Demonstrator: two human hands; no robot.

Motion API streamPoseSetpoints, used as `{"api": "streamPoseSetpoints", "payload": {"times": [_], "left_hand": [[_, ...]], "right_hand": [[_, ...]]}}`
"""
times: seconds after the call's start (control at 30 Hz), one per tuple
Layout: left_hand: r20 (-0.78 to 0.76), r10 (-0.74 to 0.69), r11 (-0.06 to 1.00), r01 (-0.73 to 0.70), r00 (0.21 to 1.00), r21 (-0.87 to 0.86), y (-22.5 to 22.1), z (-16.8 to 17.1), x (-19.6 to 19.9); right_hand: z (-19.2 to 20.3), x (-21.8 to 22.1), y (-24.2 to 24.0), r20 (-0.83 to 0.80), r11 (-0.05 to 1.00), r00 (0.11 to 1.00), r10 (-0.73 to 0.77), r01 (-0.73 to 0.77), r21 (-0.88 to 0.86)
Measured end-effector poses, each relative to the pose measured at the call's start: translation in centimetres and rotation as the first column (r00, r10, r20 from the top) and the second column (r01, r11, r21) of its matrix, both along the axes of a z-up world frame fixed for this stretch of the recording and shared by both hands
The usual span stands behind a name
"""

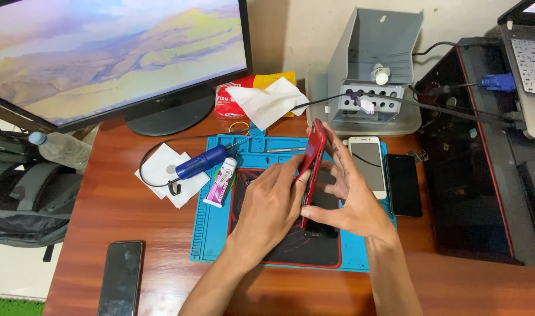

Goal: Disassembling a red smartphone using a prying tool to remove the back cover and access internal components.

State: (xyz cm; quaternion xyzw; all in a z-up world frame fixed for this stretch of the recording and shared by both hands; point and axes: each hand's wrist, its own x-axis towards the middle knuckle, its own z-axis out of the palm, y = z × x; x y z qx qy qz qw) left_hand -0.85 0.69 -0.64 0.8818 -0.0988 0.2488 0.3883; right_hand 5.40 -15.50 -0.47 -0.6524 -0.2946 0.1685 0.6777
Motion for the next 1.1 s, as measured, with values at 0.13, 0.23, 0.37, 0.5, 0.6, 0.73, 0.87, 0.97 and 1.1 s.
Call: {"api": "streamPoseSetpoints", "payload": {"times": [0.13, 0.23, 0.37, 0.5, 0.6, 0.73, 0.87, 0.97, 1.1], "left_hand": [[-0.016, 0.026, 1.000, -0.026, 1.000, -0.011, 0.1, -0.4, 0.1], [-0.012, 0.043, 0.999, -0.043, 0.999, -0.005, 0.2, -0.2, 0.3], [-0.009, 0.058, 0.998, -0.058, 0.998, 0.000, 0.4, 0.5, 0.3], [-0.029, 0.063, 0.998, -0.063, 0.998, 0.024, 0.2, 1.4, 0.1], [-0.050, 0.083, 0.997, -0.083, 0.995, 0.007, 0.2, 0.7, 0.3], [-0.042, 0.103, 0.995, -0.103, 0.994, -0.004, 0.2, 1.4, 0.4], [-0.078, 0.116, 0.992, -0.119, 0.990, -0.032, -0.1, 1.2, 0.0], [-0.083, 0.137, 0.989, -0.141, 0.987, -0.036, -0.3, 0.8, -0.2], [-0.081, 0.137, 0.989, -0.141, 0.987, -0.040, -0.2, 0.9, -0.2]], "right_hand": [[-0.6, -0.1, -0.1, -0.006, 1.000, 1.000, 0.001, -0.001, -0.022], [-0.9, 0.1, 0.0, -0.003, 1.000, 1.000, 0.002, -0.002, -0.019], [-0.9, -0.3, 0.2, -0.004, 1.000, 1.000, 0.004, -0.004, -0.024], [-0.4, -0.4, 0.3, -0.031, 0.999, 0.999, 0.039, -0.039, -0.021], [-1.5, -0.1, 0.2, -0.036, 0.998, 0.998, 0.052, -0.053, -0.027], [-1.2, 0.1, 0.4, -0.026, 0.999, 0.998, 0.052, -0.052, -0.007], [-0.9, -0.3, 0.5, -0.047, 0.998, 0.997, 0.056, -0.056, -0.016], [-1.6, -0.2, 0.3, -0.050, 0.997, 0.996, 0.074, -0.075, -0.015], [-1.0, -0.4, 0.6, -0.031, 0.997, 0.998, 0.061, -0.062, -0.036]]}}
